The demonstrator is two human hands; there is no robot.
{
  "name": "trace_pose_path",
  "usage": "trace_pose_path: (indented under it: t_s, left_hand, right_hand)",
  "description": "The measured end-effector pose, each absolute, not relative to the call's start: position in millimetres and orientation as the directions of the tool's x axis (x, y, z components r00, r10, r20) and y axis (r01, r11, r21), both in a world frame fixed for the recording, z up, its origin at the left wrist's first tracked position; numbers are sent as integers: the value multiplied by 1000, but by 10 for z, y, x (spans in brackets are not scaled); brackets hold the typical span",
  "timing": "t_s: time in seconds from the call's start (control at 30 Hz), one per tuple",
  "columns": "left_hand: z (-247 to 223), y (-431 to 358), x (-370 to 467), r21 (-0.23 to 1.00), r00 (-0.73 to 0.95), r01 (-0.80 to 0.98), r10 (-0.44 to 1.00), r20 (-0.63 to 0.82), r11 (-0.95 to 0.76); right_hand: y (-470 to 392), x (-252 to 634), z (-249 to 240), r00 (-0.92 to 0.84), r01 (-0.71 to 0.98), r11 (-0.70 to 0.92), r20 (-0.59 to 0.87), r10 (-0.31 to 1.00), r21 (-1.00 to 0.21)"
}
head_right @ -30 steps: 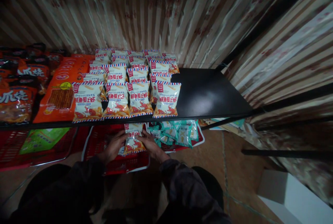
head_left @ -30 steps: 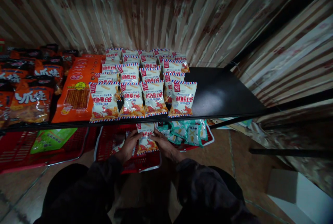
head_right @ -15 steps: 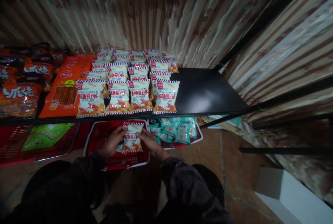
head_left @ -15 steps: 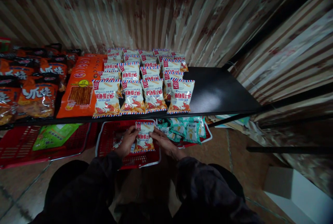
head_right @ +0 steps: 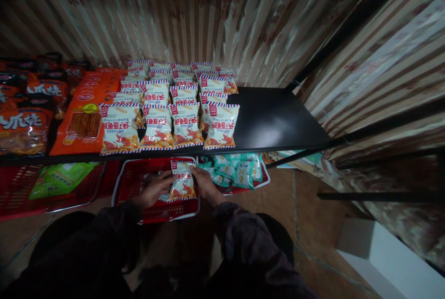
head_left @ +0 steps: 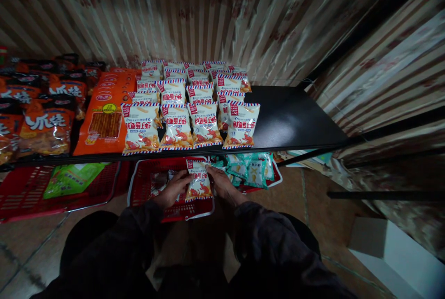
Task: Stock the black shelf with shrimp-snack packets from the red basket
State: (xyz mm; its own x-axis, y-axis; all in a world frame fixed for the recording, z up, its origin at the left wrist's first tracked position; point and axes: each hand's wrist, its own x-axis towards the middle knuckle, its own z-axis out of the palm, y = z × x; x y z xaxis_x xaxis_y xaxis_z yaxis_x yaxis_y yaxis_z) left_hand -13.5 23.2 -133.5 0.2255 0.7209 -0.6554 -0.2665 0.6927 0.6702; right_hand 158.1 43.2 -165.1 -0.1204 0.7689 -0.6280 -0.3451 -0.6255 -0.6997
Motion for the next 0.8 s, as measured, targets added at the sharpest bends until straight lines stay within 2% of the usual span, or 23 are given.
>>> trace_pose_path:
  t_s: [0.33,0.5,0.8]
  left_hand:
    - [-1470,294,-190,666,23,-398,732,-681,631]
    - [-1476,296,-175,660,-8,-431,728,-685,616]
    - [-1452,328,-147,628,23,-448,710,-704,637]
  right_hand:
    - [262,1604,-1523,-233,-186,-777,-741,630,-602]
    - [223,1588,-1604,-327,-224,-739,-666,671,-635]
    - [258,1593,-1679,-283,-240,-720,-662,694,-652]
